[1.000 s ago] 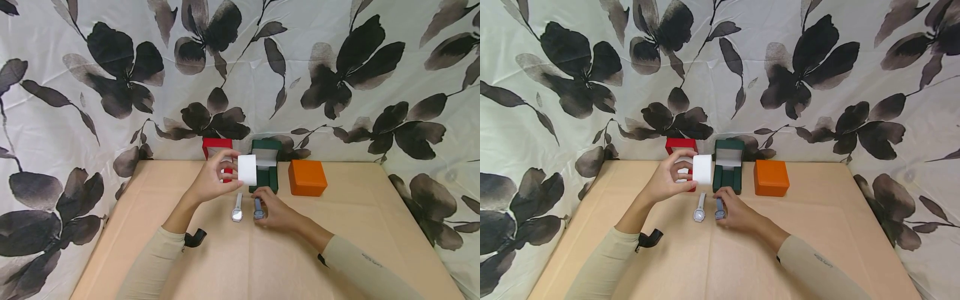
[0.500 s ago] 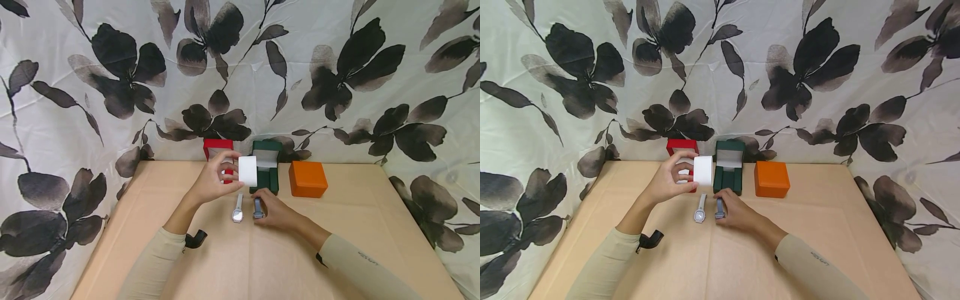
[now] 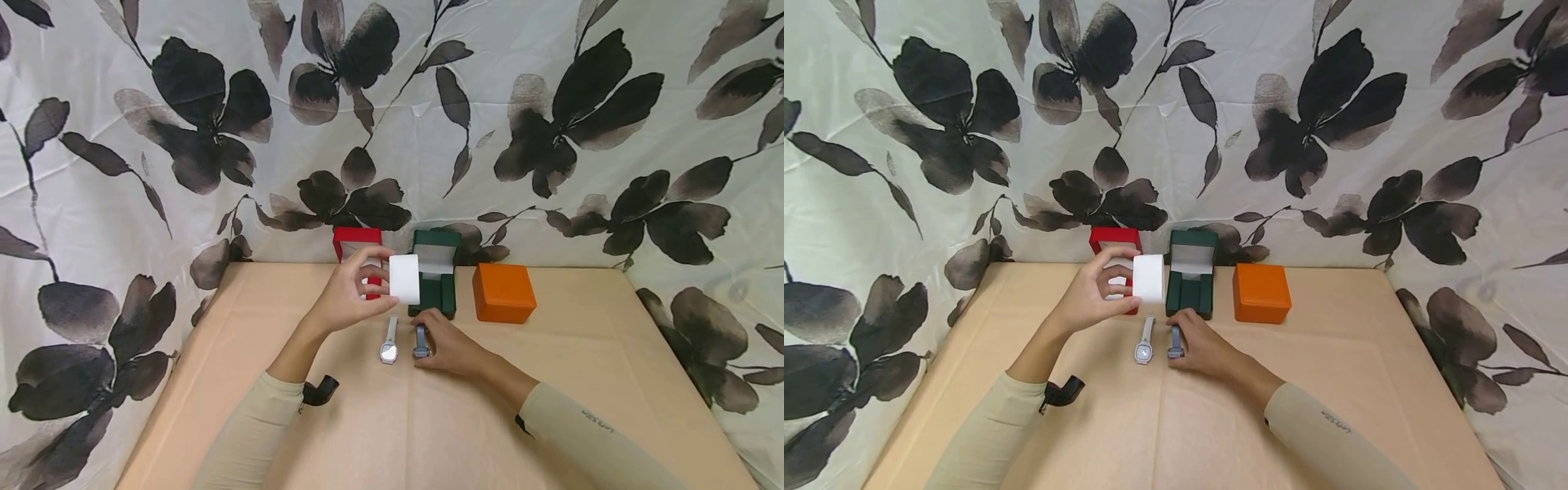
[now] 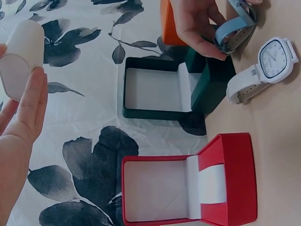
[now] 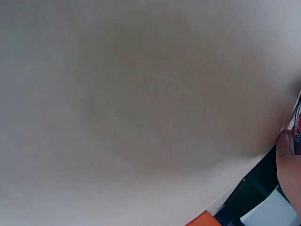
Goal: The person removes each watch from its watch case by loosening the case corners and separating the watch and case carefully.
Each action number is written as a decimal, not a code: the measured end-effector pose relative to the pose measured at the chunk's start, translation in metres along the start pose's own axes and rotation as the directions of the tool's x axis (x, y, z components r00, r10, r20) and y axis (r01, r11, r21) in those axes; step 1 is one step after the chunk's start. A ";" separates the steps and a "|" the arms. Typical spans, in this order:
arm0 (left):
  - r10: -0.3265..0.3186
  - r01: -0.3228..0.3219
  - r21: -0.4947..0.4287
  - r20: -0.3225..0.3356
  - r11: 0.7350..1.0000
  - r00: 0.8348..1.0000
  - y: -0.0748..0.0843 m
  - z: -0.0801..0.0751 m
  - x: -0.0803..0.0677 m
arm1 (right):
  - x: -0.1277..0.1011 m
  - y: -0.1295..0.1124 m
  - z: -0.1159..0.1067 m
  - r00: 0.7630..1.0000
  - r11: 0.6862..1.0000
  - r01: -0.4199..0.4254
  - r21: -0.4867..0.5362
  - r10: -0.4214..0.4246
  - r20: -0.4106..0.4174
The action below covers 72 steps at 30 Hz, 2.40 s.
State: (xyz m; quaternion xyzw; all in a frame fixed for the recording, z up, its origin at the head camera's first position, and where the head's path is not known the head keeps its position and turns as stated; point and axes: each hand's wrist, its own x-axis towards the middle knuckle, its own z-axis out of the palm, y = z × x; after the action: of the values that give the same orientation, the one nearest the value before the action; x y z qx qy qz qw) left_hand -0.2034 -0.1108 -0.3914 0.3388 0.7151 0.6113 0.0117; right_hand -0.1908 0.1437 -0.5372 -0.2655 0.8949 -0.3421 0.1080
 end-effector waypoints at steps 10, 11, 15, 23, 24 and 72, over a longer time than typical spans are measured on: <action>-0.001 0.001 0.009 -0.010 1.000 1.000 -0.001 -0.001 -0.001 | -0.003 -0.003 0.000 1.000 0.994 0.001 -0.113 -0.001 -0.001; -0.002 0.002 0.009 -0.011 1.000 1.000 -0.001 -0.001 -0.001 | -0.004 -0.003 0.000 1.000 0.993 -0.001 -0.116 0.001 0.001; -0.006 0.006 0.006 -0.011 1.000 1.000 0.000 -0.002 -0.001 | -0.005 -0.002 0.001 1.000 0.992 -0.008 -0.127 0.010 0.010; -0.005 0.005 0.014 -0.011 1.000 1.000 0.001 -0.003 -0.004 | -0.009 -0.005 0.002 0.999 0.991 -0.018 -0.136 0.023 0.032; -0.006 0.006 0.015 -0.011 1.000 1.000 0.001 -0.003 -0.004 | -0.010 -0.006 0.001 0.999 0.991 -0.021 -0.131 0.025 0.033; -0.109 0.111 0.054 -0.047 0.992 0.993 -0.039 0.015 0.021 | -0.019 -0.011 -0.082 0.948 0.996 -0.087 0.021 0.089 -0.306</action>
State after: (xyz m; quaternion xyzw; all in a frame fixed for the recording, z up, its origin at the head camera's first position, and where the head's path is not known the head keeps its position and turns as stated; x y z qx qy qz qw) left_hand -0.2314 -0.0884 -0.4214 0.2856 0.7497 0.5967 0.0201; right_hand -0.2014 0.1925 -0.4682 -0.1686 0.9105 -0.3774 -0.0160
